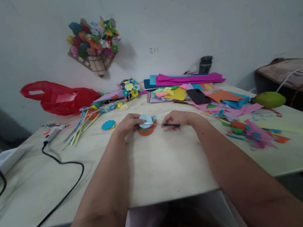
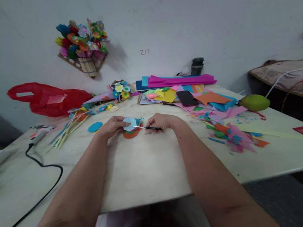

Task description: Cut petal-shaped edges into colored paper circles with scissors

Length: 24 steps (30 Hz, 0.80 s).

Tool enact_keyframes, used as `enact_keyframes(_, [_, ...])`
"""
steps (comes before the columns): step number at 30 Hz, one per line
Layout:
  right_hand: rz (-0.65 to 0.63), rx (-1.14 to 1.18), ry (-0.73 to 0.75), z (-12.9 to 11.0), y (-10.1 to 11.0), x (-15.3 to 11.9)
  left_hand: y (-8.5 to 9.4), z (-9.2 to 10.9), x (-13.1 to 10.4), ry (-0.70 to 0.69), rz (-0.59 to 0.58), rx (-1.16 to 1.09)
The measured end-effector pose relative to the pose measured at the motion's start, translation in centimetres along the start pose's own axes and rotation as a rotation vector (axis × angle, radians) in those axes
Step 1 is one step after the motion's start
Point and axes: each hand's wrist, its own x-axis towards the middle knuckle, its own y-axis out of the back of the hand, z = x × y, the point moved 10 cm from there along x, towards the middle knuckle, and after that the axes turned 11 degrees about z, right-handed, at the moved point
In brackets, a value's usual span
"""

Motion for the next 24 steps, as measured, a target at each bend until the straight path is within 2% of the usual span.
enact_keyframes(24, [0.006, 0.014, -0.007, 0.28, -0.01, 0.15, 0.19, 0.32, 0.26, -0.029, 0.054, -0.037])
